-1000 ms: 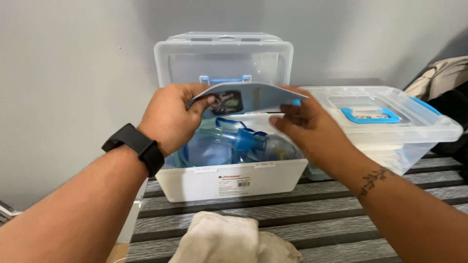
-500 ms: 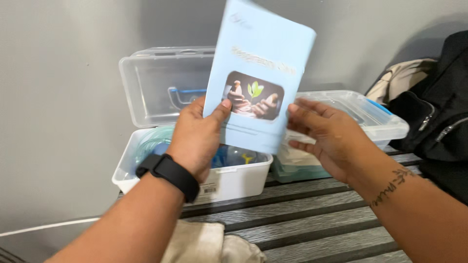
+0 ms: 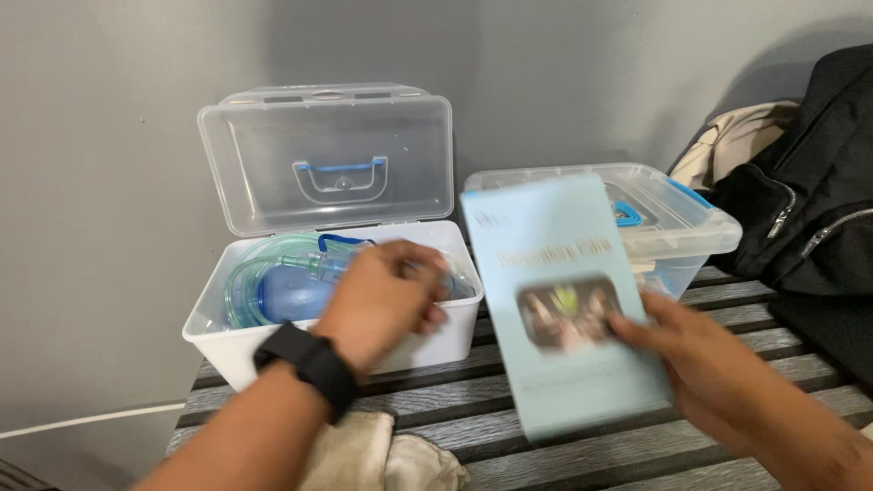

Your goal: The person empties a white plastic storage container, removing a manual, tubing, a mask, a water bottle, and a bulb syringe. They spray the inside of the container with a cleaning solution and wipe it thoroughly with a cloth, then wipe the exterior. Finally, they wipe the bulb syringe and place it back into a plastic bag.

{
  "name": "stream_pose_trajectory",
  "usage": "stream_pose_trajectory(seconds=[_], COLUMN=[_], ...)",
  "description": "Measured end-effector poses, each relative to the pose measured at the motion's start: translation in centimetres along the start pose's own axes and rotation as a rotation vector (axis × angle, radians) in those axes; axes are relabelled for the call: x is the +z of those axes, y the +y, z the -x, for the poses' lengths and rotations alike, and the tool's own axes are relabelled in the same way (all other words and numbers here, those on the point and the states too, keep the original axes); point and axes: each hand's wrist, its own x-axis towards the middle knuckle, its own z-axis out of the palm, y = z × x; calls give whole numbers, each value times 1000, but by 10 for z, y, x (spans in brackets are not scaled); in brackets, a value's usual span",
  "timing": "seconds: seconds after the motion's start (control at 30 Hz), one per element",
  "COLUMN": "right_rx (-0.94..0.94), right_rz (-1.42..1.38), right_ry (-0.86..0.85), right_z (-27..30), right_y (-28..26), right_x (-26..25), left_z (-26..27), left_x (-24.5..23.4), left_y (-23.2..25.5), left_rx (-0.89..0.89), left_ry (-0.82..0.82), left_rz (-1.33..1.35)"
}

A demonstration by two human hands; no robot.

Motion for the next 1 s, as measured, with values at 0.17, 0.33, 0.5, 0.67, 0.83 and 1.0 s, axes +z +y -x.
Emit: stream_pose_trajectory(seconds=[0.17,0.33,0.5,0.67,0.83,1.0], right_rx=[202,177,-3,-307,-284,-310], right_rz=[443,861,1227,934,477,-141], right_ry=[165,412,574,517,222,-262], right_z=[-14,-21,-30,-12,9,24], right_y=[58,90,101,79,10,-33], right_x=[-31,-33,-23,-1,51,96], left_z=[-18,-27,-30,-35,-30,-11], left_x=[-68,-85,-70,-74,-93,-50], left_y=[-1,1,0,0,26,37], left_rx=[155,39,-159,-39,215,405], left_ry=[355,163,-74,-43,12,-61], left_rz=[-450,-732,-1126,-1095,-539,-522])
